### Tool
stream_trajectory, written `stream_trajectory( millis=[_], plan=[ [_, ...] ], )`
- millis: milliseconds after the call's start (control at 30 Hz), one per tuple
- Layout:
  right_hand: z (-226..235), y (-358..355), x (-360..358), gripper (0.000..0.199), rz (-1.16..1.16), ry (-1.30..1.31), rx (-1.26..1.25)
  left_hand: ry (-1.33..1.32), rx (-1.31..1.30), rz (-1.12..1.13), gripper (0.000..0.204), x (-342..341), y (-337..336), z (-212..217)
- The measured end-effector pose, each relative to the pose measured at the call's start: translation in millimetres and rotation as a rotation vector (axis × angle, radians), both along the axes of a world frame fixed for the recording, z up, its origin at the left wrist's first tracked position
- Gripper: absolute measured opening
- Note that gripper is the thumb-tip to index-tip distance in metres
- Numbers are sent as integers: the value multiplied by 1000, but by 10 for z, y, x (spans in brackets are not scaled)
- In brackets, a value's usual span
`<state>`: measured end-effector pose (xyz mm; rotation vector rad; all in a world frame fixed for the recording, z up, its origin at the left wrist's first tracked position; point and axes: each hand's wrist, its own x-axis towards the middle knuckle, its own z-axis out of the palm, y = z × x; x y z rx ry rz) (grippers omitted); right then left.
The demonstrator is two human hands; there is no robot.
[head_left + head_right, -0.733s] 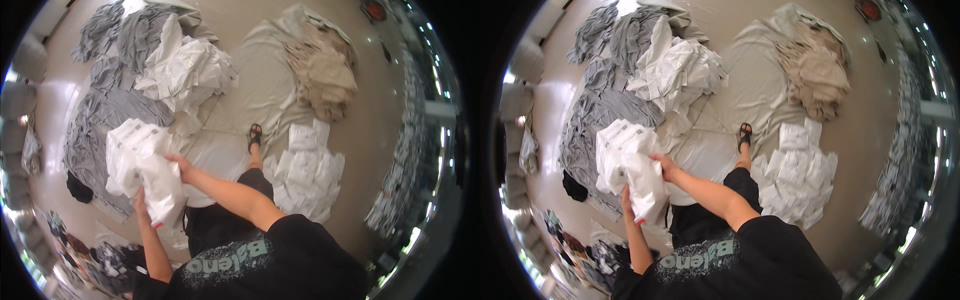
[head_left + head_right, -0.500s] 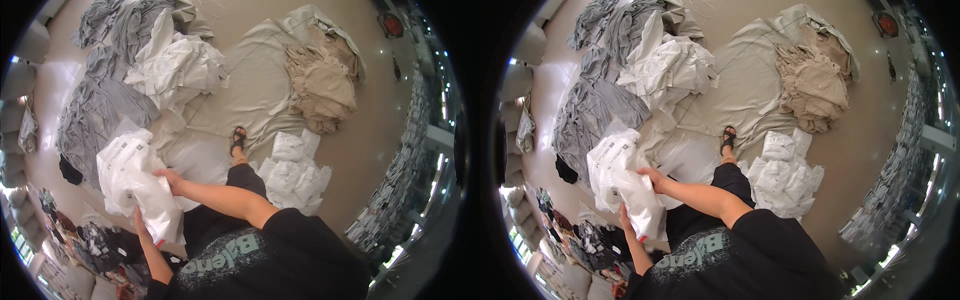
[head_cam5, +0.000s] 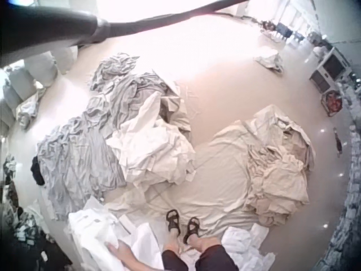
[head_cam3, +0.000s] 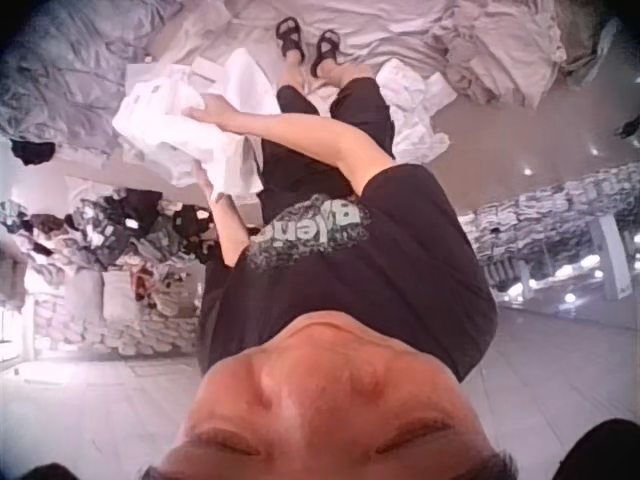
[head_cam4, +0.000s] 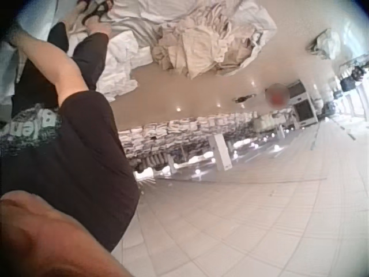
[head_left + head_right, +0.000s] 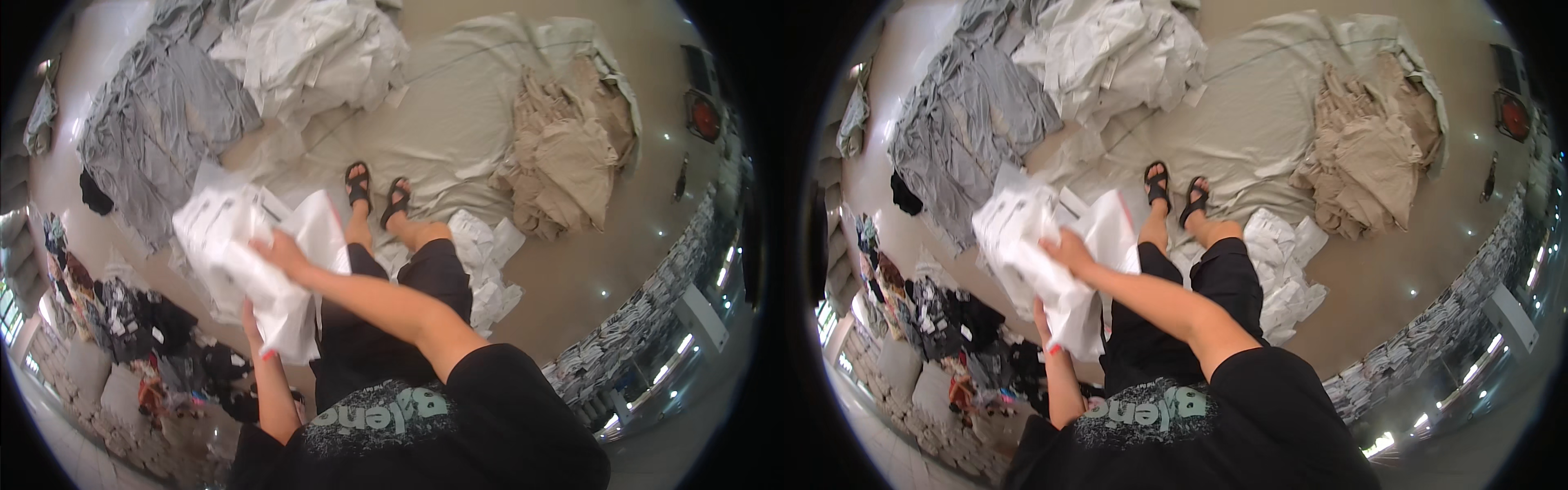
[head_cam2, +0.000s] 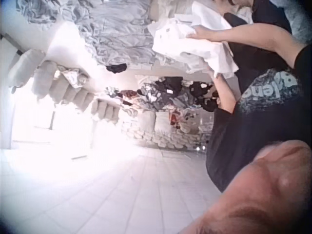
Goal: The person sits on the floor and repeatedly folds white shirts, places them into clear plastic bags, and seals the bags. They handle the garments one at a time, smoothing and aligning them before packaging.
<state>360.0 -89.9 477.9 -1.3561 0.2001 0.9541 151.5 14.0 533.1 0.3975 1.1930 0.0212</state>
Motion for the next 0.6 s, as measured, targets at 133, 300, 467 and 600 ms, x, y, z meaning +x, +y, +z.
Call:
stream_trajectory(
  millis=[133, 300, 467, 600],
  plan=[
    [-665, -499, 477, 63, 102, 23, -104, 109, 128, -149, 47, 709, 7, -260],
    [-2258, -1740, 840, 51, -4, 76, -77, 217, 370, -223, 45, 791, 132, -1010],
    [-3069, -4436, 737, 36, -192, 228, -529, 388, 601, -416, 52, 824, 295, -2428],
    [-3519, -6468, -642, 35, -180, 520, -826, 388, 769, -665, 56, 818, 440, -3938]
  ],
)
